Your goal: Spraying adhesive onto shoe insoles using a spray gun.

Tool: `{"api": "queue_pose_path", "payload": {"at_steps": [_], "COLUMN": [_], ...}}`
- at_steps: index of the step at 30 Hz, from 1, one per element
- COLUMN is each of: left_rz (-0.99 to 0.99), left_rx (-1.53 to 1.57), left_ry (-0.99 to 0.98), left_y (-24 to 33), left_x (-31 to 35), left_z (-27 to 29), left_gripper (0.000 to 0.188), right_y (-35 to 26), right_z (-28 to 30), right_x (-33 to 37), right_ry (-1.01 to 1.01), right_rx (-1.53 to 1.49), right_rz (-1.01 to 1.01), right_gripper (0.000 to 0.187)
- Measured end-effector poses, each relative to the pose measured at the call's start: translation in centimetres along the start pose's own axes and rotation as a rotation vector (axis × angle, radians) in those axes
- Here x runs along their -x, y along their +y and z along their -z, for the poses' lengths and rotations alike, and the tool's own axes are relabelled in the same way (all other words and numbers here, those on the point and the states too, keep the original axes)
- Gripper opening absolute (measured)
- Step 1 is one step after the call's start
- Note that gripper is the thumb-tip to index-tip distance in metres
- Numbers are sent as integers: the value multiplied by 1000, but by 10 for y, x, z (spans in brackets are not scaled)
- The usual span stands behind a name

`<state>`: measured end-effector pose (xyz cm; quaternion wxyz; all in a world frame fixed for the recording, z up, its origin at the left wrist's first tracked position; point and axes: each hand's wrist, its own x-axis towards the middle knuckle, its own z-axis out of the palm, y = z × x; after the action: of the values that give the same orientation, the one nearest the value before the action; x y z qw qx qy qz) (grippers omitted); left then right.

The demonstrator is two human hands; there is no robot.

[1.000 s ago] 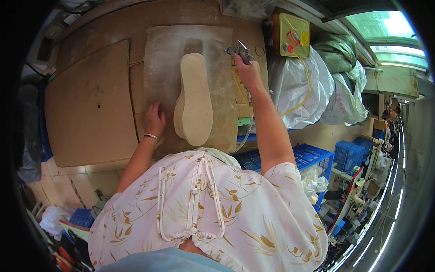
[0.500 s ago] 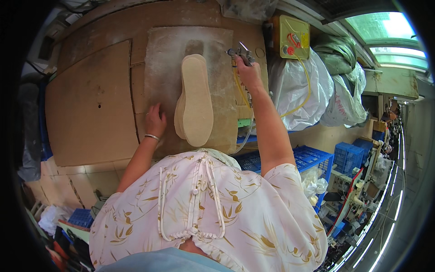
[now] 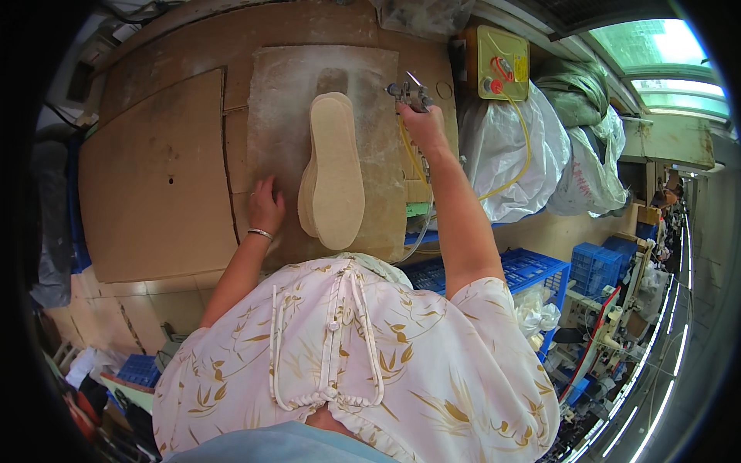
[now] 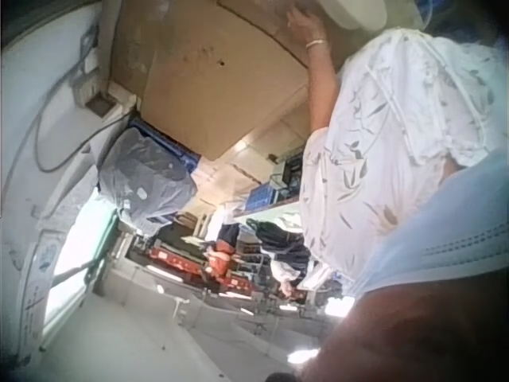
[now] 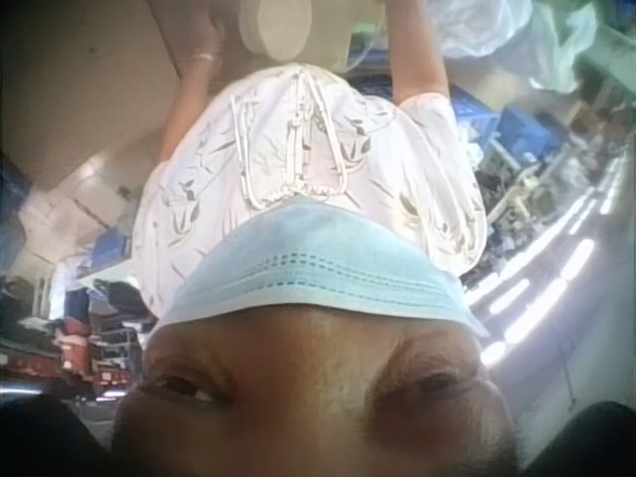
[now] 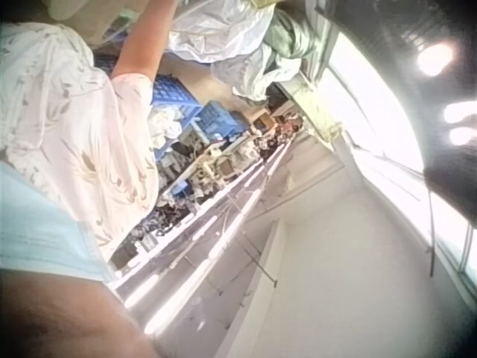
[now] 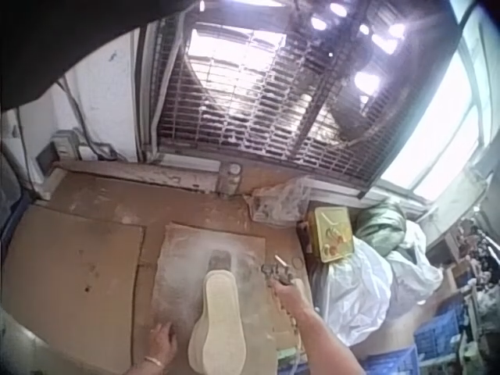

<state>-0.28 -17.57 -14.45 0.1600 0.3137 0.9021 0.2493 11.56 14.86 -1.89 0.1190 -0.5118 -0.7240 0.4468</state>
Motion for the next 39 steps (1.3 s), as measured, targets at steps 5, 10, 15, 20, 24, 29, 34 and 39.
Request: {"api": "queue_pose_path", "payload": {"at_steps": [5, 10, 15, 20, 24, 29, 34, 39], "left_rz": [-8, -33, -10, -26, -44, -37, -33, -10], "left_rx": [-2, 15, -1, 8, 13, 17, 32, 16], "left_ry": [11, 56, 9, 29, 64, 59, 28, 5], "left_y": [2, 1, 1, 1, 1, -1, -1, 2], "left_x": [0, 0, -1, -1, 0, 1, 0, -1], "left_z": [0, 0, 1, 0, -1, -1, -1, 2], "left_gripper": [40, 39, 40, 39, 39, 39, 40, 40], "right_y": [0, -2, -2, -5, -7, -7, -1, 4], "right_z": [-1, -1, 1, 1, 1, 0, 0, 1], "right_x": [1, 2, 0, 1, 2, 4, -1, -4], "right_ry": [15, 4, 3, 11, 15, 16, 17, 57], "right_rx": [-12, 9, -41, -37, -47, -18, -53, -64], "right_rz": [7, -11, -3, 1, -12, 4, 63, 119], "right_gripper": [29, 28, 28, 26, 25, 28, 29, 28]}}
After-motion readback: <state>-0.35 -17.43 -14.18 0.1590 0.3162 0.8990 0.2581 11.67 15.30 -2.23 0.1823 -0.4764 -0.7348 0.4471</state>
